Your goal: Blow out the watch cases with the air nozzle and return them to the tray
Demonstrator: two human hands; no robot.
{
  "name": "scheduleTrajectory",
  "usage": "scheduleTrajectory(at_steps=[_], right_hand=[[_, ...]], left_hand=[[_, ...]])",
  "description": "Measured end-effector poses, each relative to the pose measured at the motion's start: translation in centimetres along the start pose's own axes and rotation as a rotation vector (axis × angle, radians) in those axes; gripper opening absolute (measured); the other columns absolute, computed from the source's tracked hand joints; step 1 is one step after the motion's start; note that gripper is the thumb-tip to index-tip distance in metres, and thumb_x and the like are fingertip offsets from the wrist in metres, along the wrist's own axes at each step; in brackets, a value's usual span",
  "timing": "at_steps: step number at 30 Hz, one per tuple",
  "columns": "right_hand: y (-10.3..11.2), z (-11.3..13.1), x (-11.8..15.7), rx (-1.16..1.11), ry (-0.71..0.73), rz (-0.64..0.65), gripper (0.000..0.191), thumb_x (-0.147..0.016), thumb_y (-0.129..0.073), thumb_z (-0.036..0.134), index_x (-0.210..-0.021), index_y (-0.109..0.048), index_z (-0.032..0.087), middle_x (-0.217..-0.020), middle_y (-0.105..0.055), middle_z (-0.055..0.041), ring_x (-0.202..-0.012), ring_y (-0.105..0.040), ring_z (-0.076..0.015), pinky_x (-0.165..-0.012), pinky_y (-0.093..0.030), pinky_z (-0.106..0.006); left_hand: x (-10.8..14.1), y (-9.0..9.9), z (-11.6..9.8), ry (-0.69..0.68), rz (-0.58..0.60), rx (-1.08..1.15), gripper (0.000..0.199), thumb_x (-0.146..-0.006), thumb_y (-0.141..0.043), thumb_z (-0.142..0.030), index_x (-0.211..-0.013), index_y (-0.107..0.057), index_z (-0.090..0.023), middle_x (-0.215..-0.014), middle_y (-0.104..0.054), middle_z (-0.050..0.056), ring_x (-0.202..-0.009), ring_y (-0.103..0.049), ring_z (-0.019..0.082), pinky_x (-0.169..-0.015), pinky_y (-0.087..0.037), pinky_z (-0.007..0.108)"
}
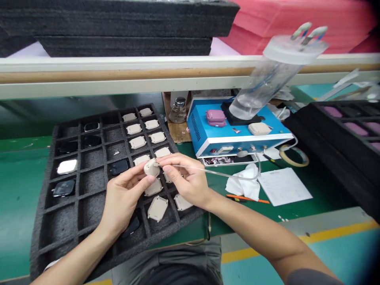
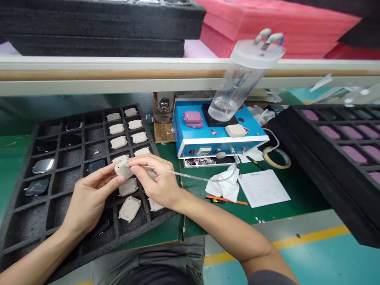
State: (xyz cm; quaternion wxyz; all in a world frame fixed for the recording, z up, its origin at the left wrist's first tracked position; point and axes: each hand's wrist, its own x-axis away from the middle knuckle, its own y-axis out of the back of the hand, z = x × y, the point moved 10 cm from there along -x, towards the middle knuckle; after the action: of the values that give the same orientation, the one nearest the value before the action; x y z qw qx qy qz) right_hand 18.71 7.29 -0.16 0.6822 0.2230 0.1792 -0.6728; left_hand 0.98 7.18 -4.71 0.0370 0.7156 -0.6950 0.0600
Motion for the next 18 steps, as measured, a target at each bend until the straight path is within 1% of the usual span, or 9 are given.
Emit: scheduleTrajectory(at_steps=[5,10,18], right_hand=[[-0.05,-0.18,-0.04,0.006,-0.019,0.000,0.013,-0.097,-0.063,0.030,-0.098,-0.075,0.024,-0.102,-0.080,-0.0070,-0.097,-0.077,-0.0203,-0.085,-0.065,-0.036],[-0.02,-0.12,-0.06,-0.003,-0.028,-0.003,0.012,-0.096,-0.064,0.027,-0.098,-0.075,0.023,-0.102,-0.080,-0.0070,-0.095,-0.077,-0.0190,-0.083,-0.065,-0.033],[-0.09,-0.17,-0.06,0.004,-0.035,0.004,0.013,-0.097,-0.063,0.030,-0.098,-0.075,0.023,-0.103,-0.080,-0.0074,-0.096,-0.077,-0.0201,-0.085,-0.066,-0.035]], left_hand=[[-0.06,-0.10,-0.03,0.001,0.003,0.002,0.049,-0.068,-0.093,-0.036,-0.113,-0.081,-0.022,-0.116,-0.080,0.009,-0.108,-0.076,0.029,-0.098,-0.061,0.039],[-0.01,0.01,0.10,0.015,0.002,0.005,0.051,-0.067,-0.094,-0.036,-0.114,-0.080,-0.022,-0.116,-0.080,0.009,-0.106,-0.076,0.029,-0.096,-0.062,0.038],[0.01,0.03,0.02,0.017,0.001,-0.002,0.052,-0.067,-0.094,-0.037,-0.114,-0.080,-0.021,-0.117,-0.079,0.010,-0.107,-0.076,0.030,-0.097,-0.061,0.039]])
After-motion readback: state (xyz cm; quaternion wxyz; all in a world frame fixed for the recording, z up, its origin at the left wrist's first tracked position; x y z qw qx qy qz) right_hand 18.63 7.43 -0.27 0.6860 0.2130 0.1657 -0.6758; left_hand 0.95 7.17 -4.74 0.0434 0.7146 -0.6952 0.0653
